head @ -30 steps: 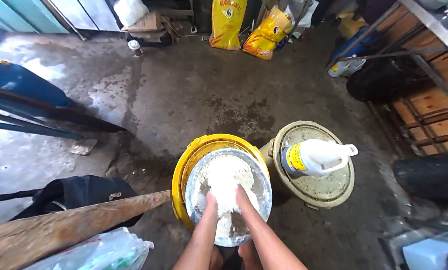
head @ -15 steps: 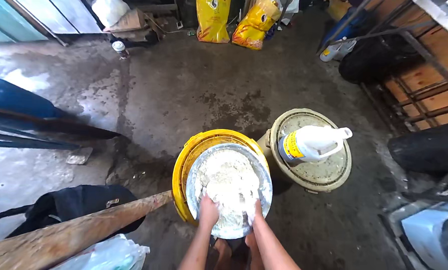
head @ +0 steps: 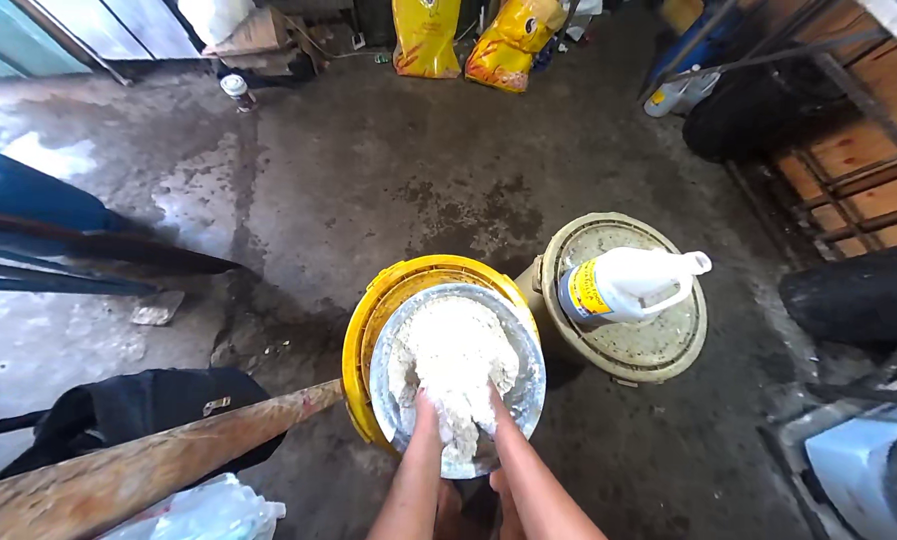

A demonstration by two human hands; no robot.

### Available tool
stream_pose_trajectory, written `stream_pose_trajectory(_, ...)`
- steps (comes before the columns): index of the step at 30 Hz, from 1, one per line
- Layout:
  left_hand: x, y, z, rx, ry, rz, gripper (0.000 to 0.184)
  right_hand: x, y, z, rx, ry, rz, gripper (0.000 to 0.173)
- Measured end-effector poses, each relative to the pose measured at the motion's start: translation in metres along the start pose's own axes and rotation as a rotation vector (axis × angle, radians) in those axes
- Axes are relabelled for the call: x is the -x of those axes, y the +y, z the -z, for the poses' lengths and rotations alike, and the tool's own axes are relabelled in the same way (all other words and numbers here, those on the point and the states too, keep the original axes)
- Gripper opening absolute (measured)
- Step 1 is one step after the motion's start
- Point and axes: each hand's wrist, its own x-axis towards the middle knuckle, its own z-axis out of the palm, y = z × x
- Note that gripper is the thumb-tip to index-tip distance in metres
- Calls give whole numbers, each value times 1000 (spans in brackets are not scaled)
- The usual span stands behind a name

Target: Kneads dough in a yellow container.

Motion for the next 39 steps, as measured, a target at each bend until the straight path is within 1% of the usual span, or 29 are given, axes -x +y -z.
stream_pose_trajectory(1, 4, 2, -1, 3, -2, 18, 47, -6, -1, 2, 93, -7, 38, 57)
stream_pose_trajectory(3, 7, 3, -1, -8, -13, 54, 48, -12, -3, 6, 233, -4, 50, 59)
stream_pose_trajectory(5, 2, 3, -2, 8, 5, 64, 48, -15, -1, 1, 206, 3, 26, 54)
stream_pose_trajectory(7, -1, 6, 0, -34, 25, 35, 44, -13, 8, -8, 138, -20, 20, 49)
stream_pose_trajectory(8, 1, 10, 2, -97, 14, 8, 40, -13, 12, -7, 180, -24, 23, 47)
stream_pose_trajectory(10, 5, 16, 11, -271, -35, -71, 34, -13, 9, 2, 435, -12, -1, 45)
stream_pose_trajectory(12, 8, 26, 18, -407, -56, -185, 35, -12, -7, 18, 649, -3, -80, 44)
stream_pose_trajectory(13, 9, 28, 22, -452, -63, -258, 38, -11, -12, 25, 694, 23, -85, 45)
stream_pose_trajectory(15, 9, 24, 29, -535, -77, -359, 45, -11, -16, 38, 705, 112, -12, 48)
stream_pose_trajectory(17, 12, 18, 32, -613, -38, -390, 48, -17, -27, 51, 696, 166, 65, 53)
stream_pose_trajectory(18, 16, 15, 33, -628, -7, -376, 49, -22, -35, 56, 706, 173, 90, 53)
stream_pose_trajectory(21, 34, -3, 32, -575, 97, -319, 51, -42, -54, 65, 729, 130, 165, 53)
stream_pose_trajectory(24, 45, -28, 22, -494, 148, -206, 52, -71, -58, 70, 756, 40, 215, 60)
stream_pose_trajectory(26, 38, -41, 9, -411, 199, -142, 54, -90, -53, 71, 724, -35, 141, 66)
stream_pose_trajectory(27, 32, -48, 3, -370, 236, -121, 55, -100, -47, 71, 675, -61, 94, 66)
stream_pose_trajectory(29, 19, -61, -7, -288, 309, -95, 53, -109, -33, 73, 506, -126, 14, 60)
stream_pose_trajectory(31, 11, -69, -20, -92, 388, -71, 49, -102, -23, 72, 403, -230, -45, 49)
stream_pose_trajectory(32, 7, -73, -27, 24, 417, -43, 51, -95, -22, 71, 416, -293, -49, 44)
stream_pose_trajectory(34, 3, -83, -36, 205, 449, 10, 55, -87, -23, 69, 473, -406, -15, 41)
stream_pose_trajectory(36, 1, -91, -41, 306, 442, -41, 54, -85, -20, 69, 484, -478, 45, 41)
stream_pose_trajectory(38, 2, -93, -45, 308, 411, -113, 54, -79, -22, 71, 457, -512, 66, 45)
stream_pose_trajectory(39, 7, -86, -49, 282, 392, -141, 53, -75, -22, 72, 444, -513, 75, 49)
